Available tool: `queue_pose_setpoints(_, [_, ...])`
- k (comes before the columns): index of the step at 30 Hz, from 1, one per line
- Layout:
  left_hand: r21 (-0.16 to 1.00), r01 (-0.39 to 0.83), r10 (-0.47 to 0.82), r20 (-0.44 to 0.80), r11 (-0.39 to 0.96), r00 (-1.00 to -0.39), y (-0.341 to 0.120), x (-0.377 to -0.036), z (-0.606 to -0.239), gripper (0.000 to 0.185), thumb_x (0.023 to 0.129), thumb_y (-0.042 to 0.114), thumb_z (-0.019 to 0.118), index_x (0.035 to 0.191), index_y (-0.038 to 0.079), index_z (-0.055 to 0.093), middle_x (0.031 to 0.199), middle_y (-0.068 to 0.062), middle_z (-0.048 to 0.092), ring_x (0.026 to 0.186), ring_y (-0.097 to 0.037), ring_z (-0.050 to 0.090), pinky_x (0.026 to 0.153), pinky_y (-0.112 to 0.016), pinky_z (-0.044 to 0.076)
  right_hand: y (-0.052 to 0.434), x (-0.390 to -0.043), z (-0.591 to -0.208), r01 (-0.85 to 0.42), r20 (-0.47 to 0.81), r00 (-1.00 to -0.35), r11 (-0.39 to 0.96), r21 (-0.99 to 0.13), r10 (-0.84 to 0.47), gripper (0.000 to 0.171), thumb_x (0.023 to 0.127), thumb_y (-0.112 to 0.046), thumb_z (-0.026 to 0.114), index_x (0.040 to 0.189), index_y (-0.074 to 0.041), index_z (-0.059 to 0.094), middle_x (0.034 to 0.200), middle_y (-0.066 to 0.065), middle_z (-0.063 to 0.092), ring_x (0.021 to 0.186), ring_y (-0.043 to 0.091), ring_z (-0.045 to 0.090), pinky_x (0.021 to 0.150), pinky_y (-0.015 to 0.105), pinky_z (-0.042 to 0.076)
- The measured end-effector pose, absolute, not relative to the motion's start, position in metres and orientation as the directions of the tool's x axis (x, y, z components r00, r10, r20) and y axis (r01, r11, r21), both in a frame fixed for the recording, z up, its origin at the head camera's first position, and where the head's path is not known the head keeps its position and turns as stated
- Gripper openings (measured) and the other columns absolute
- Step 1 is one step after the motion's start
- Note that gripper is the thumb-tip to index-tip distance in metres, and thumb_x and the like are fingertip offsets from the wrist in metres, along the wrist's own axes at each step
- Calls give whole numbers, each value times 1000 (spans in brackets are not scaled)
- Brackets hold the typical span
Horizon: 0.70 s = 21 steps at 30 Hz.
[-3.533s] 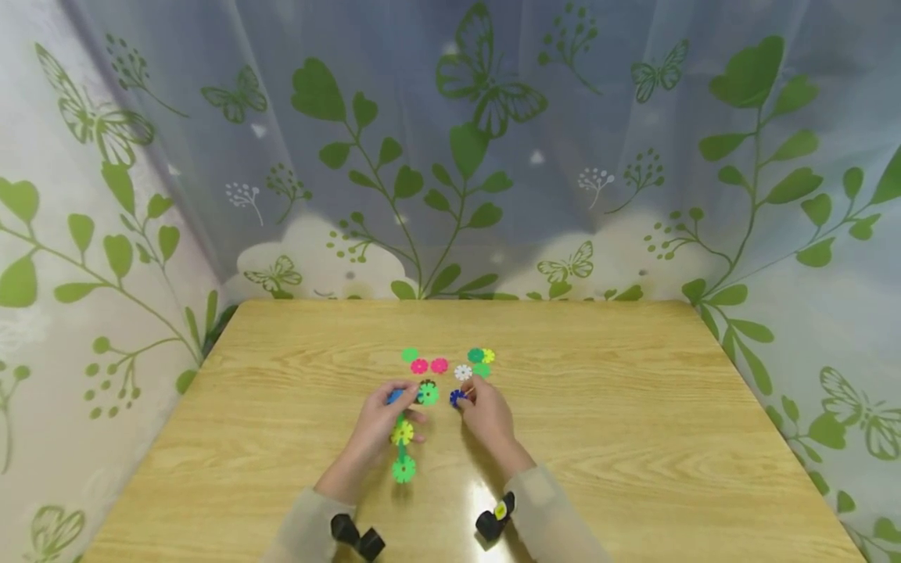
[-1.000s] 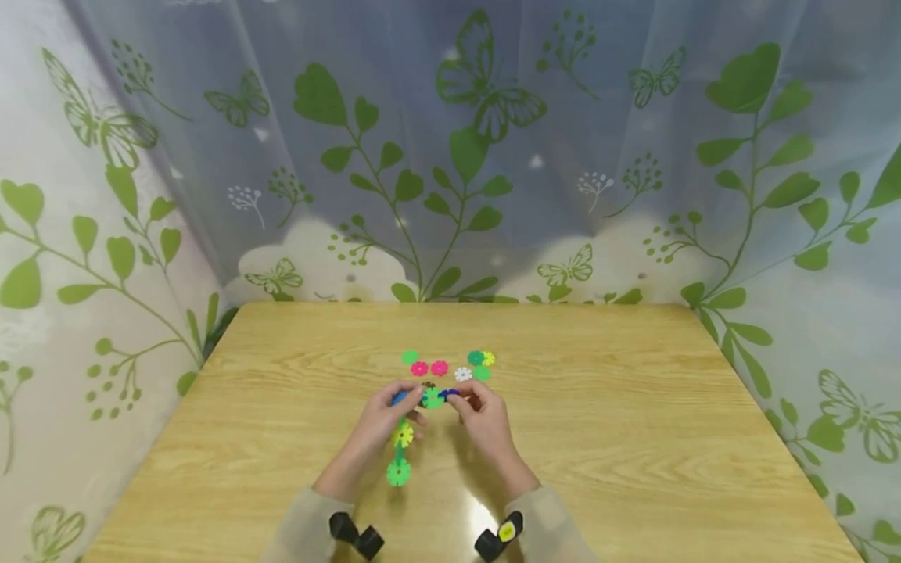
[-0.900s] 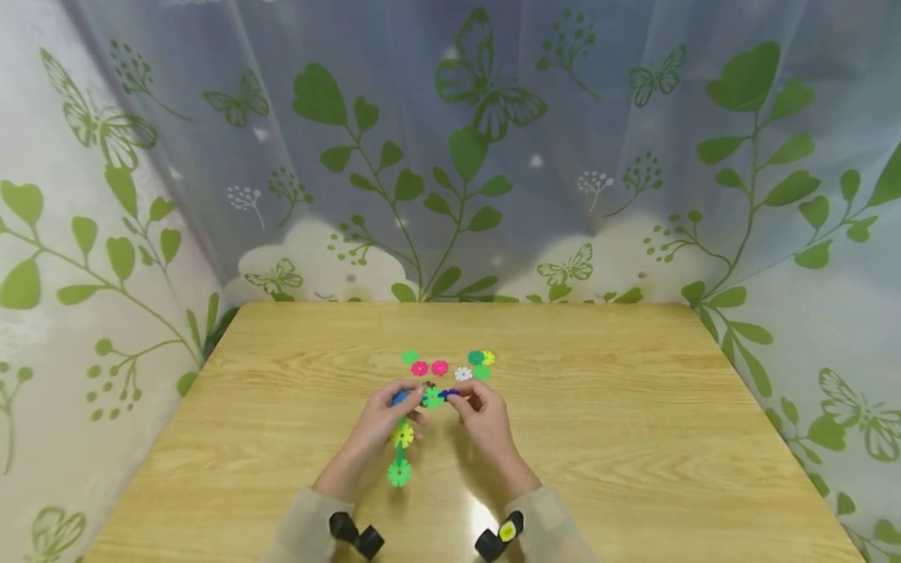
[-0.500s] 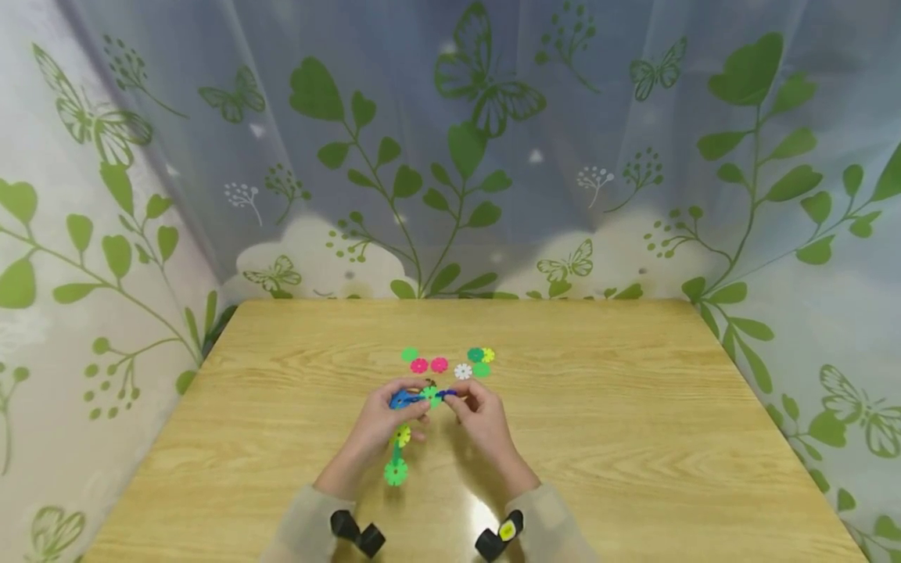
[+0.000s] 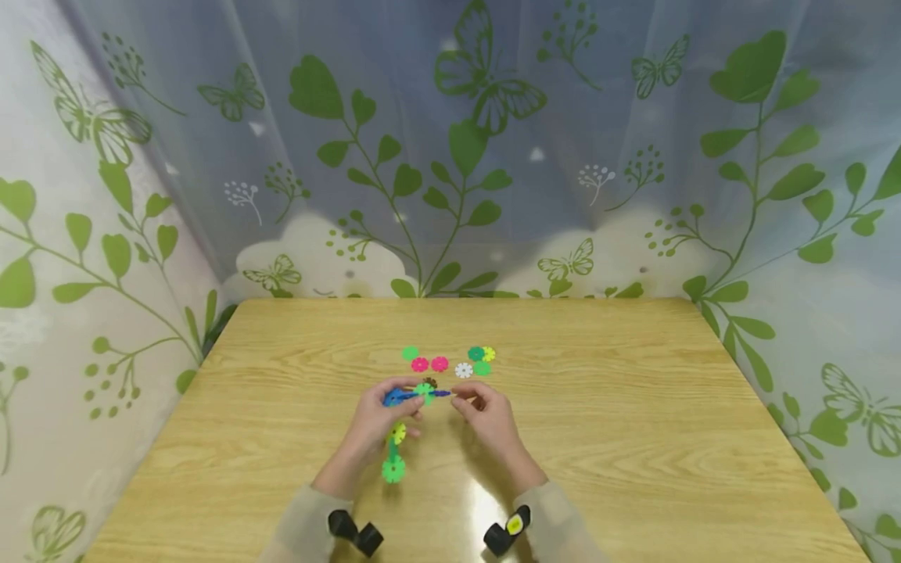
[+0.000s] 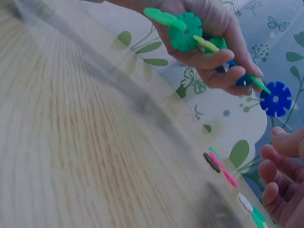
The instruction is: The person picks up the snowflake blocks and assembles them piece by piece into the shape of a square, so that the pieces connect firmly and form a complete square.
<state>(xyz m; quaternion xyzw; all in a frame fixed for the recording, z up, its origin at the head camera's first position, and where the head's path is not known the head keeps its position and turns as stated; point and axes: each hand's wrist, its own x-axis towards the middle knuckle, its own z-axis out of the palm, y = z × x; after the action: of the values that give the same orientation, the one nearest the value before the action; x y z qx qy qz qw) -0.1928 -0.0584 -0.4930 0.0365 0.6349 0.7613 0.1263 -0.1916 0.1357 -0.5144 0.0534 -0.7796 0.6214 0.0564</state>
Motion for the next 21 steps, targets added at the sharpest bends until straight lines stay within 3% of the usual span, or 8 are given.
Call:
queue_pose_setpoints(5, [976,-146,243,-104,-163,-964,-61,-193,-492,37,85,7,68,119,-2,57,92,-12,61,78,-30,64,61,-42,59,146,-200,-520,-136,140,-990,259,-956,-4,11,85,-4,67,95,-1,69,87,11,64,60,30,55,44,20,44])
queue_pose_setpoints(9, [971,-158,252,-109,-180,-962,-63,-192,-489,37,86,5,66,120,-3,56,93,-12,60,76,-27,63,63,-46,58,153,-210,-524,-133,148,-989,316,-939,23,10,85,-4,66,95,-1,68,86,11,64,58,25,54,42,20,43])
queue_pose_setpoints(14, [971,-162,257,-113,-177,-960,-65,-188,-479,35,88,2,63,121,-6,55,93,-14,60,75,-24,63,64,-46,58,162,-223,-529,-103,158,-983,429,-897,95,10,85,-7,67,93,-1,68,86,10,65,63,15,52,51,20,43])
queue_pose_setpoints(21, [974,-162,238,-122,-157,-964,-67,-180,-465,36,88,2,62,122,-8,53,90,-14,59,74,-22,63,62,-40,59,171,-237,-535,-99,192,-975,550,-829,114,15,84,-5,67,97,2,67,89,13,66,75,23,59,65,30,51])
